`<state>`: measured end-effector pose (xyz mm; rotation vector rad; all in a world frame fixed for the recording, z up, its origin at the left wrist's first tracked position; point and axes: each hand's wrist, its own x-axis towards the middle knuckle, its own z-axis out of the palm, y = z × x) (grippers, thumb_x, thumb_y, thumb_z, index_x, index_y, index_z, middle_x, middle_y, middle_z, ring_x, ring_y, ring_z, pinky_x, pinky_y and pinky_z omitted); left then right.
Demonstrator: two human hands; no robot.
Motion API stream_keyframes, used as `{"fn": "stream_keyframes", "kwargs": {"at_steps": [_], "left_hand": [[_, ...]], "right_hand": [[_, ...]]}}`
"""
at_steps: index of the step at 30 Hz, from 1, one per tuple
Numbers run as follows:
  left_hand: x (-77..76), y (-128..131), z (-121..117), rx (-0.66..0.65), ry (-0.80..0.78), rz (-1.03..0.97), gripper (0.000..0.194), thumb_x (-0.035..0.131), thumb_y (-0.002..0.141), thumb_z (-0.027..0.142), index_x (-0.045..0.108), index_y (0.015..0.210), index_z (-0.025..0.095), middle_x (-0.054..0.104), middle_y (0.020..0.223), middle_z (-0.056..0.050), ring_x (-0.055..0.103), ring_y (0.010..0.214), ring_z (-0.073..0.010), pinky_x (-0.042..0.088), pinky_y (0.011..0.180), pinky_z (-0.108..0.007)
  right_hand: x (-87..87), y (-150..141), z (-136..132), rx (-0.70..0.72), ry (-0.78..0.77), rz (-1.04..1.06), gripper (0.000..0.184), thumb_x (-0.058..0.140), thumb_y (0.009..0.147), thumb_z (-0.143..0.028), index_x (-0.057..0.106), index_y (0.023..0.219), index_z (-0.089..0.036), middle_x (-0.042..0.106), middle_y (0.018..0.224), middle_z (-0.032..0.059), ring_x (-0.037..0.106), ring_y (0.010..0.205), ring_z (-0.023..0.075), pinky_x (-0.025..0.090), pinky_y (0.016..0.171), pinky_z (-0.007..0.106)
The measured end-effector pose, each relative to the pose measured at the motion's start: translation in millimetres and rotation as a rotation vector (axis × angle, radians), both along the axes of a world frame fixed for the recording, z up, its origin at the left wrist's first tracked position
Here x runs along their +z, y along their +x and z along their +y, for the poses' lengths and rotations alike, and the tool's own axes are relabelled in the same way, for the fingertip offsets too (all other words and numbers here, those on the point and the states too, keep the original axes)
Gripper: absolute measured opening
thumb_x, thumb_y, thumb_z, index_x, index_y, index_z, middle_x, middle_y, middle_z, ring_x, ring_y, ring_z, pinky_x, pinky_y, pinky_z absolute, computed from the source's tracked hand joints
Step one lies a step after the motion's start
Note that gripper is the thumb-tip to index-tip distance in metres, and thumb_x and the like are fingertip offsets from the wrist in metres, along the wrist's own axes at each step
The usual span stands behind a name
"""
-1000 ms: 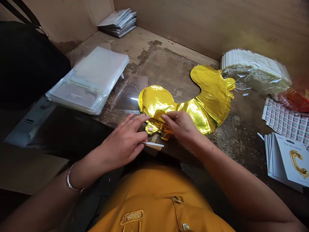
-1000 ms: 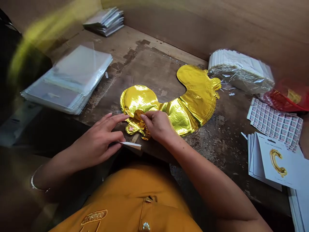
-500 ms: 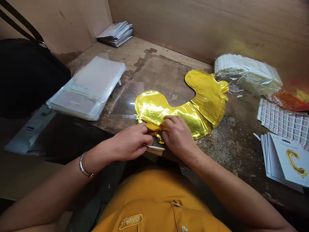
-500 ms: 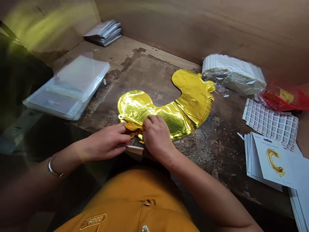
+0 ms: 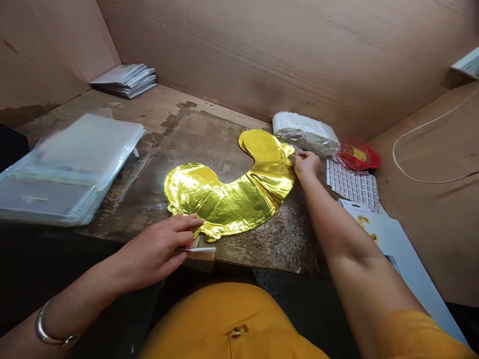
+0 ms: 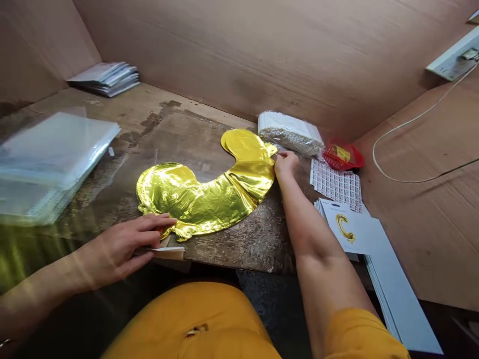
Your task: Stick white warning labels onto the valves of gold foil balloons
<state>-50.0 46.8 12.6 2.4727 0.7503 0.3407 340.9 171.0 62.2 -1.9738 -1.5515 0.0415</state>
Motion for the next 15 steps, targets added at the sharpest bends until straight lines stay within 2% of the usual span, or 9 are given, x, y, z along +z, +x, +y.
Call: {"fn": "stream_keyframes", "kwargs": {"at_steps": [2, 4, 6, 7, 8, 10, 12, 15], "left_hand": [[3.1, 1, 0, 0.008, -0.033, -0.008, 0.012, 0.050, 0.081, 0.013, 0.058, 0.077, 0.020, 0.055, 0.135, -0.005, 0.051, 0.125, -0.0223, 0.043, 0.106, -0.038], [9.0, 1, -2, 0.029, -0.075, -0.034, 0.012, 0.051, 0.081, 0.014, 0.061, 0.078, 0.020, 0.057, 0.134, -0.006, 0.053, 0.123, -0.0226, 0.044, 0.103, -0.037], [18.2, 2, -8, 0.093, -0.142, -0.084, 0.011, 0.053, 0.081, 0.016, 0.062, 0.079, 0.019, 0.058, 0.131, -0.006, 0.057, 0.115, -0.0222, 0.047, 0.097, -0.035], [23.5, 3, -12, 0.155, -0.190, -0.113, 0.010, 0.053, 0.081, 0.017, 0.063, 0.079, 0.019, 0.062, 0.125, -0.007, 0.060, 0.109, -0.0213, 0.047, 0.093, -0.034], [28.7, 4, -16, 0.200, -0.279, -0.130, 0.010, 0.054, 0.081, 0.018, 0.063, 0.079, 0.019, 0.065, 0.118, -0.006, 0.062, 0.104, -0.0200, 0.048, 0.090, -0.032], [37.0, 7, -23, 0.268, -0.479, -0.199, 0.010, 0.055, 0.081, 0.021, 0.064, 0.077, 0.018, 0.069, 0.104, -0.004, 0.064, 0.094, -0.0179, 0.049, 0.083, -0.028], [40.6, 10, -29, 0.333, -0.642, -0.218, 0.012, 0.056, 0.081, 0.025, 0.065, 0.078, 0.017, 0.070, 0.089, -0.002, 0.064, 0.082, -0.0161, 0.049, 0.074, -0.025], [38.5, 13, -34, 0.433, -0.749, -0.184, 0.015, 0.060, 0.077, 0.029, 0.066, 0.076, 0.016, 0.067, 0.074, 0.000, 0.059, 0.069, -0.0139, 0.045, 0.060, -0.022]], "right_hand": [[5.3, -23, -22, 0.016, 0.022, 0.005, 0.032, 0.043, 0.096, -0.037, 0.063, 0.102, -0.013, 0.064, 0.103, 0.0100, 0.060, 0.092, 0.0166, 0.048, 0.085, 0.036], [4.9, -59, -57, 0.123, 0.007, 0.029, 0.040, 0.037, 0.097, -0.040, 0.065, 0.100, -0.012, 0.065, 0.106, 0.0142, 0.059, 0.098, 0.0188, 0.044, 0.091, 0.036], [1.1, -101, -101, 0.345, -0.077, 0.077, 0.033, 0.051, 0.090, -0.042, 0.067, 0.102, -0.016, 0.068, 0.102, 0.0096, 0.061, 0.096, 0.0173, 0.045, 0.089, 0.030], [-0.8, -120, -123, 0.514, -0.138, 0.105, 0.034, 0.062, 0.083, -0.043, 0.066, 0.106, -0.019, 0.069, 0.102, 0.0066, 0.062, 0.095, 0.0171, 0.046, 0.086, 0.028], [-2.3, -136, -143, 0.701, -0.181, 0.136, 0.042, 0.068, 0.079, -0.043, 0.064, 0.112, -0.018, 0.069, 0.105, 0.0075, 0.062, 0.097, 0.0187, 0.047, 0.085, 0.029], [-4.0, -159, -172, 0.860, -0.262, 0.247, 0.036, 0.068, 0.080, -0.038, 0.063, 0.110, -0.017, 0.070, 0.098, 0.0056, 0.064, 0.088, 0.0164, 0.048, 0.078, 0.026], [-4.7, -169, -186, 0.877, -0.343, 0.347, 0.026, 0.066, 0.083, -0.036, 0.064, 0.102, -0.018, 0.071, 0.089, 0.0027, 0.064, 0.077, 0.0135, 0.048, 0.069, 0.023], [-5.1, -171, -186, 0.859, -0.362, 0.379, 0.042, 0.075, 0.072, -0.043, 0.063, 0.105, -0.020, 0.071, 0.095, 0.0030, 0.065, 0.081, 0.0155, 0.048, 0.072, 0.023]]}}
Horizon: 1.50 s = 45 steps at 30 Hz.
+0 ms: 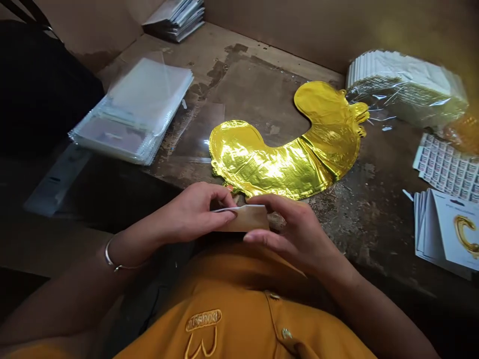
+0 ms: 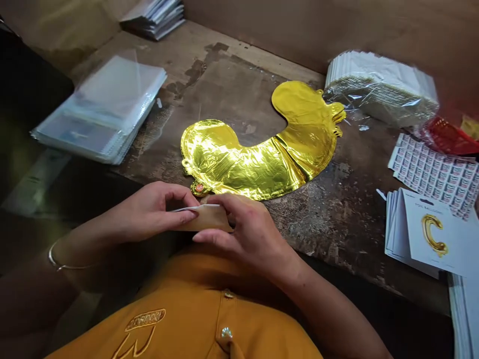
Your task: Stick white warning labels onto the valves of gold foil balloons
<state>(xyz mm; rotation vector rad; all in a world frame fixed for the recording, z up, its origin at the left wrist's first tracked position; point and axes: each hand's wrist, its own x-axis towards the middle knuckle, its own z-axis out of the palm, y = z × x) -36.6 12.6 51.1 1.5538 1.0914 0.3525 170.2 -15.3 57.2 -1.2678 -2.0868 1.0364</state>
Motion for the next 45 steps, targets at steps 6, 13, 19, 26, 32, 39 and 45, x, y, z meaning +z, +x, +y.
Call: {"fn": "stream_keyframes", "kwargs": {"at_steps": [6, 13, 19, 26, 32, 39, 45], "left_hand": [[-5.0, -1, -2, -0.017, -0.037, 0.004, 0.017, 0.061, 0.078, 0.032, 0.068, 0.079, 0.017, 0.065, 0.072, 0.001, 0.056, 0.066, -0.0122, 0.040, 0.055, -0.019], [-11.0, -20, -1, 0.113, -0.180, -0.037, 0.027, 0.070, 0.074, 0.042, 0.073, 0.088, 0.019, 0.073, 0.085, -0.001, 0.064, 0.078, -0.0165, 0.048, 0.067, -0.023], [-30.8, -13, -12, 0.252, -0.333, -0.138, 0.036, 0.070, 0.072, 0.048, 0.073, 0.088, 0.016, 0.073, 0.082, -0.003, 0.062, 0.069, -0.0144, 0.047, 0.060, -0.021], [-31.1, -16, -15, 0.220, -0.226, -0.088, 0.035, 0.065, 0.077, 0.049, 0.073, 0.084, 0.016, 0.072, 0.081, -0.003, 0.062, 0.073, -0.0153, 0.047, 0.064, -0.023], [-27.6, -13, -19, 0.238, -0.150, -0.027, 0.027, 0.068, 0.076, 0.043, 0.072, 0.083, 0.017, 0.072, 0.082, -0.002, 0.065, 0.079, -0.0178, 0.049, 0.069, -0.024], [-26.3, -8, -22, 0.152, -0.166, -0.079, 0.019, 0.064, 0.081, 0.035, 0.073, 0.085, 0.019, 0.074, 0.084, 0.001, 0.066, 0.081, -0.0152, 0.050, 0.068, -0.019], [-21.8, -4, -24, 0.105, -0.163, -0.133, 0.017, 0.063, 0.083, 0.029, 0.074, 0.093, 0.021, 0.076, 0.093, 0.004, 0.067, 0.088, -0.0135, 0.052, 0.076, -0.018]], "right_hand": [[-5.1, 0, 4, -0.143, -0.114, -0.065, 0.012, 0.060, 0.084, -0.027, 0.067, 0.079, -0.019, 0.065, 0.066, -0.0011, 0.057, 0.060, 0.0110, 0.041, 0.058, 0.021], [-13.6, 8, 1, -0.347, -0.392, 0.185, 0.019, 0.066, 0.077, -0.034, 0.063, 0.073, -0.016, 0.059, 0.065, 0.0004, 0.051, 0.060, 0.0119, 0.040, 0.053, 0.022], [-16.9, 15, 1, -0.326, -0.379, 0.102, 0.020, 0.067, 0.077, -0.035, 0.066, 0.075, -0.016, 0.062, 0.066, 0.0011, 0.052, 0.061, 0.0124, 0.040, 0.054, 0.023], [-12.8, 15, -4, -0.293, -0.240, -0.065, 0.016, 0.064, 0.080, -0.033, 0.068, 0.079, -0.017, 0.067, 0.069, 0.0020, 0.058, 0.063, 0.0150, 0.043, 0.056, 0.024], [-18.0, 15, -8, -0.295, -0.259, -0.040, 0.017, 0.062, 0.082, -0.033, 0.066, 0.077, -0.018, 0.066, 0.067, 0.0017, 0.060, 0.062, 0.0156, 0.045, 0.055, 0.025], [-7.1, 10, -7, -0.137, 0.323, -0.258, 0.020, 0.062, 0.085, -0.028, 0.064, 0.104, -0.022, 0.069, 0.100, 0.0076, 0.061, 0.095, 0.0219, 0.047, 0.084, 0.036], [-8.9, -3, -10, -0.046, 0.247, -0.259, 0.009, 0.059, 0.088, -0.026, 0.067, 0.089, -0.021, 0.071, 0.086, 0.0036, 0.063, 0.081, 0.0168, 0.047, 0.077, 0.031]]}}
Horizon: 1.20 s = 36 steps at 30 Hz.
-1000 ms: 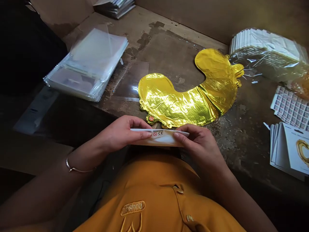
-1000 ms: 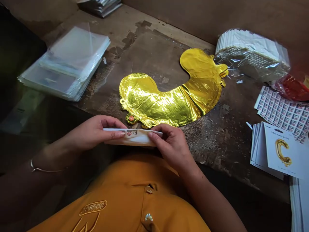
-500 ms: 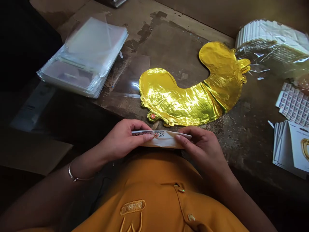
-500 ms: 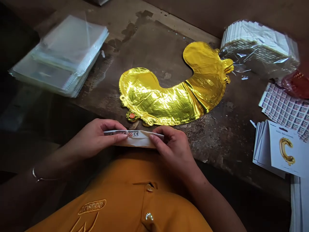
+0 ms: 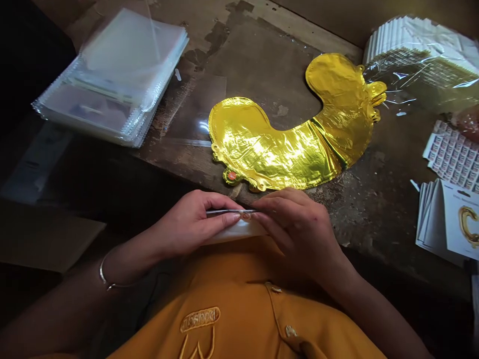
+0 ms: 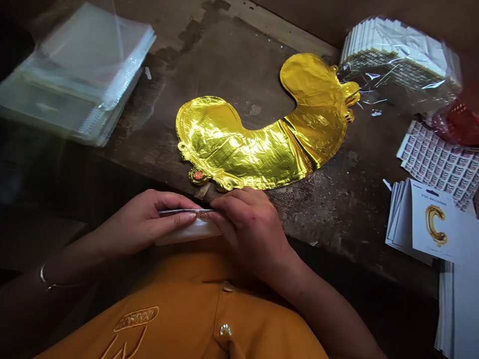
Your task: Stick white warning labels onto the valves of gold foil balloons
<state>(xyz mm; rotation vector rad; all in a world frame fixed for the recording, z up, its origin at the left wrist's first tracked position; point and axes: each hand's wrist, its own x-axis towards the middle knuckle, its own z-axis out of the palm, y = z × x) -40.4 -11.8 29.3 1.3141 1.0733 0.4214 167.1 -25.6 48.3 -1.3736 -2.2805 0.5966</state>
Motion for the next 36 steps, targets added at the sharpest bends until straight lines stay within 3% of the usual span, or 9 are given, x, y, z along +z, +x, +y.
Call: {"fn": "stream_keyframes", "kwargs": {"at_steps": [4, 9, 13, 16, 23, 31, 36], "left_hand": [[1.0, -1, -1, 0.009, -0.015, -0.028, 0.016, 0.063, 0.083, 0.029, 0.074, 0.091, 0.020, 0.076, 0.090, 0.004, 0.068, 0.087, -0.0135, 0.052, 0.075, -0.018], [-1.4, -1, -1, 0.027, -0.076, -0.043, 0.017, 0.064, 0.082, 0.032, 0.074, 0.090, 0.019, 0.075, 0.089, 0.002, 0.068, 0.086, -0.0151, 0.052, 0.073, -0.019], [-3.4, -1, -1, 0.042, -0.102, -0.025, 0.019, 0.065, 0.082, 0.034, 0.073, 0.090, 0.018, 0.075, 0.089, 0.001, 0.067, 0.084, -0.0153, 0.052, 0.071, -0.019], [-4.1, -1, -1, 0.053, -0.106, -0.026, 0.019, 0.065, 0.082, 0.034, 0.073, 0.089, 0.018, 0.075, 0.088, 0.001, 0.067, 0.084, -0.0152, 0.052, 0.072, -0.019], [-5.3, -2, -2, 0.068, -0.060, -0.066, 0.017, 0.065, 0.082, 0.029, 0.073, 0.093, 0.020, 0.076, 0.093, 0.002, 0.068, 0.090, -0.0148, 0.053, 0.077, -0.019], [-11.3, -1, -3, 0.090, -0.071, -0.070, 0.016, 0.065, 0.083, 0.032, 0.074, 0.092, 0.022, 0.076, 0.091, 0.003, 0.069, 0.085, -0.0144, 0.053, 0.073, -0.018], [-13.3, 2, -4, 0.095, -0.083, -0.073, 0.018, 0.065, 0.082, 0.035, 0.074, 0.092, 0.022, 0.075, 0.090, 0.002, 0.068, 0.085, -0.0148, 0.052, 0.073, -0.020]], "right_hand": [[-6.5, 1, -3, 0.008, 0.103, -0.003, 0.006, 0.061, 0.086, -0.022, 0.066, 0.084, -0.022, 0.073, 0.084, 0.0021, 0.063, 0.079, 0.0161, 0.044, 0.075, 0.032], [-16.3, 6, -6, 0.148, 0.401, -0.126, 0.012, 0.060, 0.085, -0.019, 0.064, 0.095, -0.025, 0.074, 0.095, 0.0003, 0.062, 0.079, 0.0160, 0.040, 0.074, 0.034], [-23.3, 7, -4, 0.217, 0.610, -0.119, 0.014, 0.061, 0.084, -0.016, 0.064, 0.097, -0.020, 0.074, 0.095, 0.0028, 0.063, 0.075, 0.0152, 0.041, 0.071, 0.033], [-24.8, 6, -2, 0.234, 0.594, -0.105, 0.012, 0.061, 0.084, -0.016, 0.063, 0.096, -0.019, 0.074, 0.094, 0.0028, 0.063, 0.075, 0.0148, 0.042, 0.071, 0.033], [-23.4, -1, -2, 0.050, 0.344, 0.050, 0.023, 0.070, 0.079, -0.016, 0.064, 0.101, -0.019, 0.074, 0.098, 0.0045, 0.065, 0.085, 0.0177, 0.046, 0.075, 0.034], [-30.5, 8, -6, 0.182, 0.534, -0.064, 0.023, 0.064, 0.082, -0.014, 0.065, 0.104, -0.017, 0.073, 0.105, 0.0060, 0.064, 0.085, 0.0185, 0.043, 0.074, 0.036], [-34.4, 5, -9, 0.181, 0.578, -0.052, 0.018, 0.062, 0.082, -0.013, 0.065, 0.099, -0.018, 0.072, 0.102, 0.0062, 0.061, 0.087, 0.0186, 0.045, 0.077, 0.037]]}}
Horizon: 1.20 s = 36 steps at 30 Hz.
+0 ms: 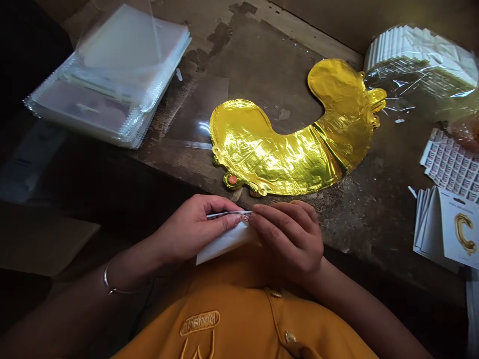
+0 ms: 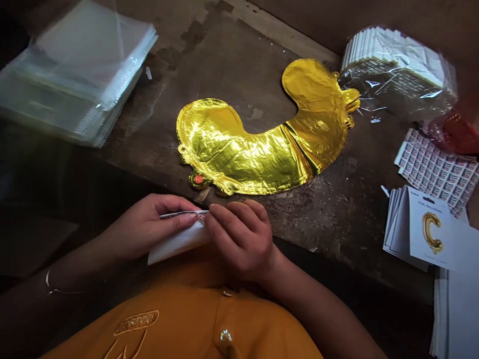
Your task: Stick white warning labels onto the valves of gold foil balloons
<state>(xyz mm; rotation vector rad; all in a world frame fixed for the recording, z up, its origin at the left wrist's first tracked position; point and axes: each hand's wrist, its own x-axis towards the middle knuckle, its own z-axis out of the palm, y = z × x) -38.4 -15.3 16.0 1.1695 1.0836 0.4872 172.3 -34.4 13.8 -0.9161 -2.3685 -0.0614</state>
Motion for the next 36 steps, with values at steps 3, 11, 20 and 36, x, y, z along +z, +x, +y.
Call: {"fn": "stream_keyframes", "kwargs": {"at_steps": [3, 11, 20, 36], "left_hand": [[-0.7, 1, 1, -0.001, -0.026, 0.017, 0.020, 0.065, 0.082, 0.037, 0.073, 0.092, 0.022, 0.075, 0.089, 0.002, 0.067, 0.083, -0.0155, 0.051, 0.071, -0.020], [2.5, -6, 4, -0.021, 0.102, 0.111, 0.020, 0.060, 0.085, 0.037, 0.072, 0.090, 0.021, 0.074, 0.088, 0.002, 0.066, 0.083, -0.0148, 0.049, 0.074, -0.021], [1.5, -5, 9, 0.026, 0.071, 0.018, 0.018, 0.062, 0.083, 0.034, 0.072, 0.090, 0.019, 0.074, 0.088, 0.002, 0.066, 0.083, -0.0143, 0.050, 0.075, -0.021], [1.1, -2, 4, 0.066, -0.044, -0.005, 0.026, 0.065, 0.080, 0.041, 0.072, 0.089, 0.018, 0.074, 0.088, -0.002, 0.066, 0.081, -0.0177, 0.052, 0.073, -0.026]], "right_hand": [[-1.8, -5, -5, -0.047, -0.004, 0.090, 0.019, 0.064, 0.079, -0.010, 0.063, 0.094, -0.020, 0.067, 0.096, 0.0063, 0.058, 0.088, 0.0184, 0.049, 0.076, 0.034], [30.4, -8, 18, -0.281, -0.282, 0.148, 0.004, 0.062, 0.083, -0.016, 0.061, 0.086, -0.020, 0.059, 0.091, 0.0071, 0.057, 0.087, 0.0190, 0.050, 0.076, 0.034], [10.8, -11, 15, -0.112, -0.182, 0.043, 0.024, 0.070, 0.079, -0.017, 0.066, 0.102, -0.021, 0.072, 0.095, 0.0032, 0.058, 0.084, 0.0189, 0.046, 0.078, 0.036], [1.4, -2, 17, 0.051, 0.166, -0.029, 0.013, 0.062, 0.080, -0.015, 0.067, 0.091, -0.021, 0.072, 0.091, 0.0038, 0.056, 0.083, 0.0177, 0.044, 0.072, 0.033]]}}
